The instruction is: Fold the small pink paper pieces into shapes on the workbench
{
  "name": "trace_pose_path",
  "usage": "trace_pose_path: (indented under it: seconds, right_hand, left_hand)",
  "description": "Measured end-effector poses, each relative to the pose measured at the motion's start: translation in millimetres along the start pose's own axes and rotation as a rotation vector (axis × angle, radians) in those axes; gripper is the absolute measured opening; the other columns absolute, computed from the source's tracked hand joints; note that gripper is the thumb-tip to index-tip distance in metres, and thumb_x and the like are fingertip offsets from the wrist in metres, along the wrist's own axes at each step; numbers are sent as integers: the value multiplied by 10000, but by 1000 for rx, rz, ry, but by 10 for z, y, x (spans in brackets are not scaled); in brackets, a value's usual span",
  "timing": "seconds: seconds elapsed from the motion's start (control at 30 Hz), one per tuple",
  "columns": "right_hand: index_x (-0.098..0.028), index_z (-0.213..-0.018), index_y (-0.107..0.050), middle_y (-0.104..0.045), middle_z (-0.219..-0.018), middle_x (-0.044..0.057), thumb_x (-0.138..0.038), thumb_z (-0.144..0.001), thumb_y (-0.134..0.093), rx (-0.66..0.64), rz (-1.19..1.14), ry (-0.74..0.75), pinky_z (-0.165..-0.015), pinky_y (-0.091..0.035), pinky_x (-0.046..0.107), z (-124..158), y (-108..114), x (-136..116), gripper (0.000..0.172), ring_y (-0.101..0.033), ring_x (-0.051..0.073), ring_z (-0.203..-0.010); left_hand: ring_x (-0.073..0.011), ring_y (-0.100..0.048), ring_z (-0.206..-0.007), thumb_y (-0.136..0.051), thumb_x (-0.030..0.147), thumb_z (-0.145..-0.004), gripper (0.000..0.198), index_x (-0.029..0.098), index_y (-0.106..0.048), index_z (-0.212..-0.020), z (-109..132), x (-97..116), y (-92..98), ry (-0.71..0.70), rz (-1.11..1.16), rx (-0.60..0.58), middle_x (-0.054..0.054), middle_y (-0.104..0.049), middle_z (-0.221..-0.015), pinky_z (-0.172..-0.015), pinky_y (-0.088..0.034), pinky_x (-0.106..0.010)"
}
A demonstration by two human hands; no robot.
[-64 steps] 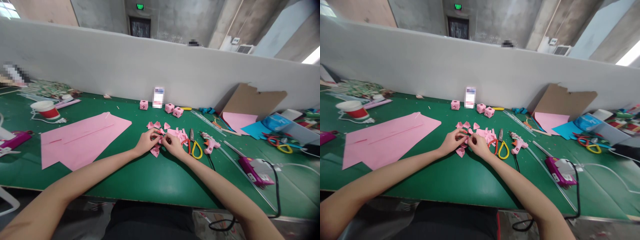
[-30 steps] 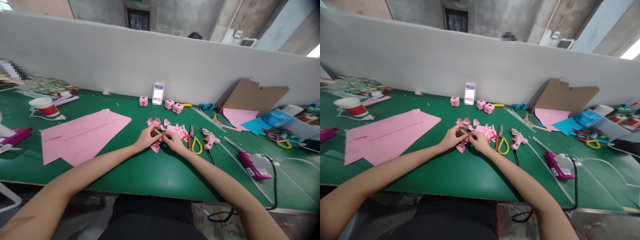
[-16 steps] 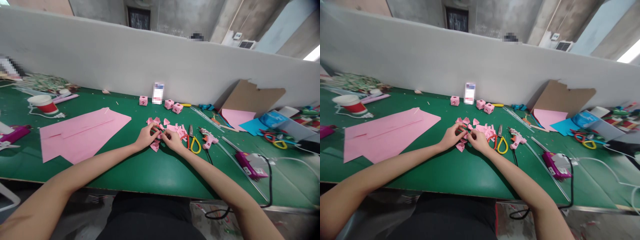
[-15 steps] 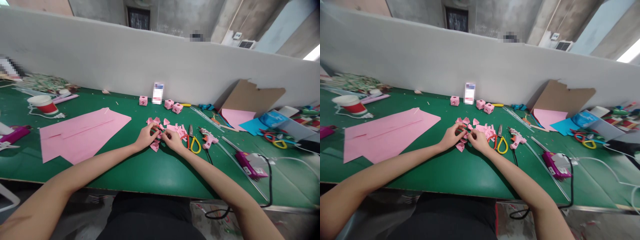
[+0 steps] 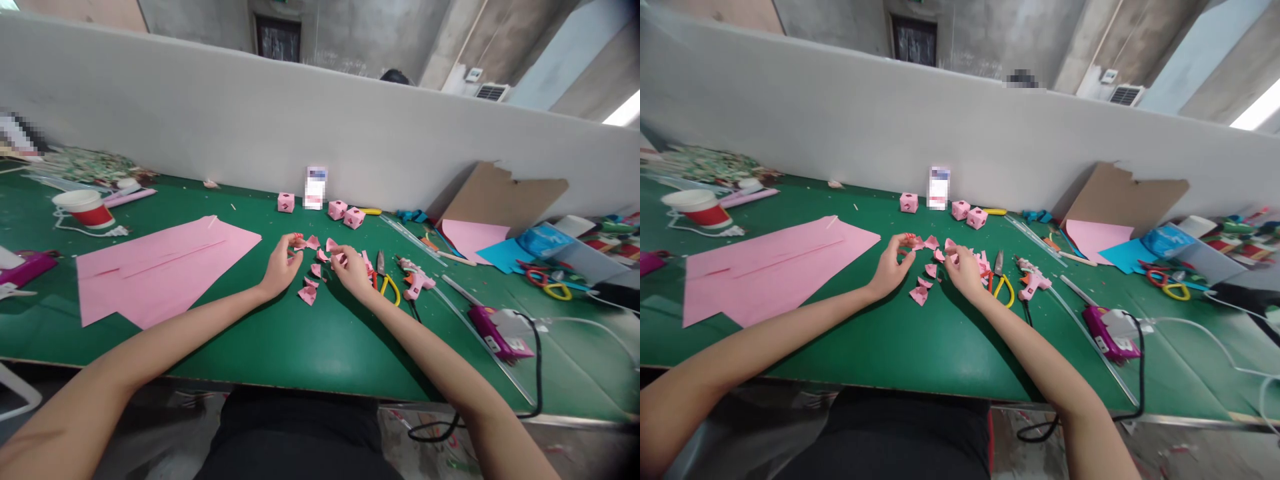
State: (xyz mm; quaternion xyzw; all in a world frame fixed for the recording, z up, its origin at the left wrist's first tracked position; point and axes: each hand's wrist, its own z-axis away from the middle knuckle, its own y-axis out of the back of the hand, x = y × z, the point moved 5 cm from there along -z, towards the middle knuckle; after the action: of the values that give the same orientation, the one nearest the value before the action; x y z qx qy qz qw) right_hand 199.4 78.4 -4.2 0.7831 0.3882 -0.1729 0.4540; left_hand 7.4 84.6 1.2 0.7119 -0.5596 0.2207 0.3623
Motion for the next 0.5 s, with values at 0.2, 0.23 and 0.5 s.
trace_pose_path:
  seconds: [0.2,0.23,0.5]
  right_hand:
    - [-188,-973,-709,-689,-1012,108,-223,-900,-556,-120,427,181,-842,-442,411,-54,-132,-49,173,-549,274,-937]
    - [-186,-959,-718,-690,-1012,111,-228,-897,-571,-130,475,182,-832,-441,408,-71,-161,-53,164,-540,278,-935]
    - [-191,-842,-708,-690,-945,100,-257,-903,-595,-102,555,203,-748,-400,360,-188,-222,-141,145,-527,257,-890]
  left_hand:
    - [-211,-570,-1106,-446,-7,-779,442,191,-493,-1172,13,-42,12,-46,-90,15,-93,-628,-1142,-898,-465,-376]
    - [-214,-562,-1118,-433,-25,-758,473,192,-493,-1175,18,-37,8,-55,-99,11,-91,-627,-1150,-915,-458,-384]
    - [-211,-559,-1122,-409,-3,-802,427,196,-509,-1166,13,-62,31,-38,-85,39,-88,-631,-1150,-951,-446,-401]
